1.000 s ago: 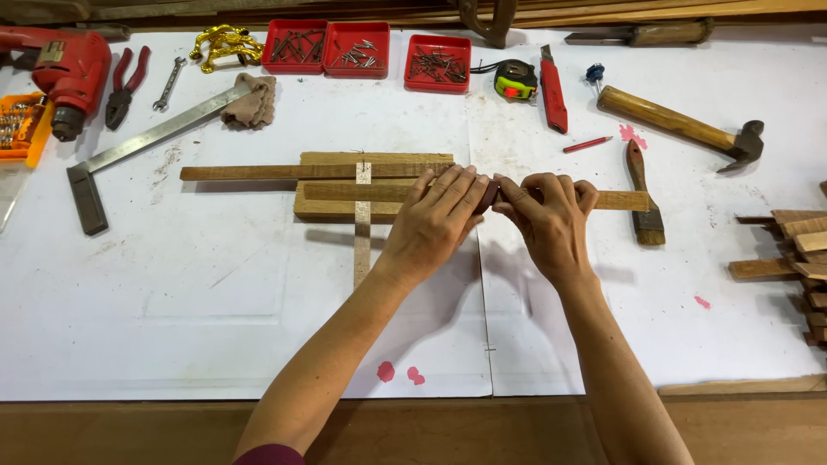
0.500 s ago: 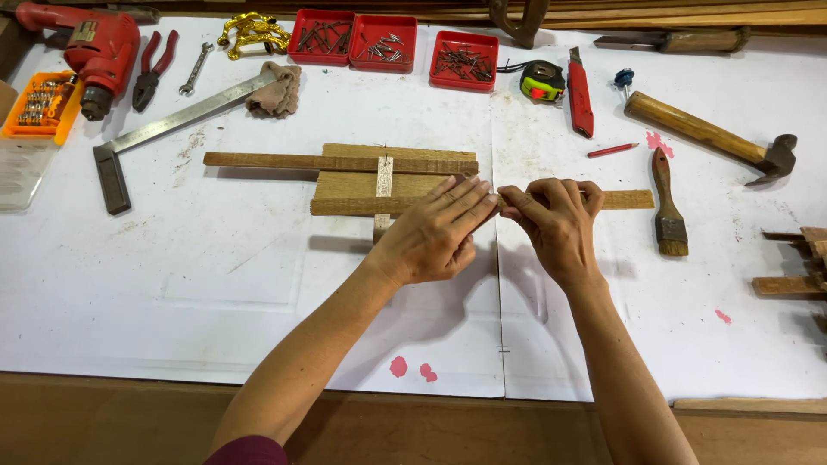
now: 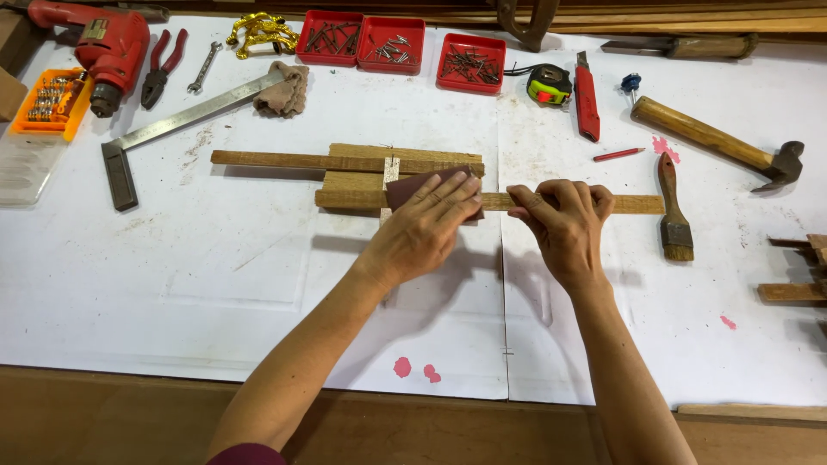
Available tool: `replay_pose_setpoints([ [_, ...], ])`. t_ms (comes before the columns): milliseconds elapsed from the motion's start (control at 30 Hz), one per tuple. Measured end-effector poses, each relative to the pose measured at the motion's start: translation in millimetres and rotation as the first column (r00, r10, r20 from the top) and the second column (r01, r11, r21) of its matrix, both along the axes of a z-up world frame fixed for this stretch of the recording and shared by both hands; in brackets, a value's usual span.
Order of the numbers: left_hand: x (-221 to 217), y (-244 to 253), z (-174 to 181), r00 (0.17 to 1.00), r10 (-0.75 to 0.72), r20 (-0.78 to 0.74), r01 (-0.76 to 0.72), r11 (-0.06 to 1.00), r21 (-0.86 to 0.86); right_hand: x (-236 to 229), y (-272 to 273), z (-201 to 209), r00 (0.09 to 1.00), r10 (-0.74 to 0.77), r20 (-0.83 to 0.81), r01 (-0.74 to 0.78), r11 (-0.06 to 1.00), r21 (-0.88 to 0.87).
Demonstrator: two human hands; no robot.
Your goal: The recorder uses sandpaper to smooth the surface of small wooden strips at a workbench.
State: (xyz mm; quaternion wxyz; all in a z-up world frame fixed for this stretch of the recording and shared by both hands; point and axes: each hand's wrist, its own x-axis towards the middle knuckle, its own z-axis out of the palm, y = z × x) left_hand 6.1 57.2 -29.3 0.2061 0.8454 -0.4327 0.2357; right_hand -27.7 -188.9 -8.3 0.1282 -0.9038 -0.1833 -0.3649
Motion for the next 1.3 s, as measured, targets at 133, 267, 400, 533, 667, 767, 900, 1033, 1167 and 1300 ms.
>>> replay_pose_setpoints([
  [133,-13,-1,16,0.996,0.081,-0.029,-0.081,0.997,0.019,-1,5,-2,1.0,0.019,-0.006,-0.019,0.999,0.027],
  [267,-24,-9,36,0.997,0.072,0.018,-0.072,0.997,-0.015,1,15,-1,0.999,0.041,-0.007,-0.041,0.998,0.039],
  [400,-10,11,15,0.988,0.151,0.029,-0.152,0.988,0.023,3,12,-1,1.0,0.009,-0.021,-0.009,1.0,0.024],
  [533,-14,11,14,0.985,0.17,0.044,-0.17,0.985,0.014,5,21,-3,0.999,0.034,-0.01,-0.034,0.999,0.026],
  [667,-21,10,30,0.991,0.128,0.043,-0.127,0.992,-0.023,8,31,-2,0.997,0.073,-0.011,-0.073,0.996,0.046],
  [767,-21,29,26,0.987,0.154,0.054,-0.153,0.988,-0.021,10,32,-1,0.997,0.073,-0.024,-0.071,0.996,0.058],
  [900,-20,43,14,0.971,0.222,0.085,-0.222,0.975,-0.011,13,44,-3,0.996,0.084,-0.005,-0.084,0.996,0.042],
  [1033,-29,35,30,0.977,0.211,0.037,-0.211,0.977,-0.018,15,61,-3,0.992,0.122,0.017,-0.122,0.992,0.039],
  [1167,-27,60,21,0.966,0.25,0.057,-0.246,0.967,-0.068,15,64,-3,0.992,0.125,-0.007,-0.125,0.99,0.06],
  [1300,-31,72,20,0.945,0.319,0.077,-0.311,0.946,-0.095,15,77,-1,0.993,0.119,-0.015,-0.119,0.992,0.045],
])
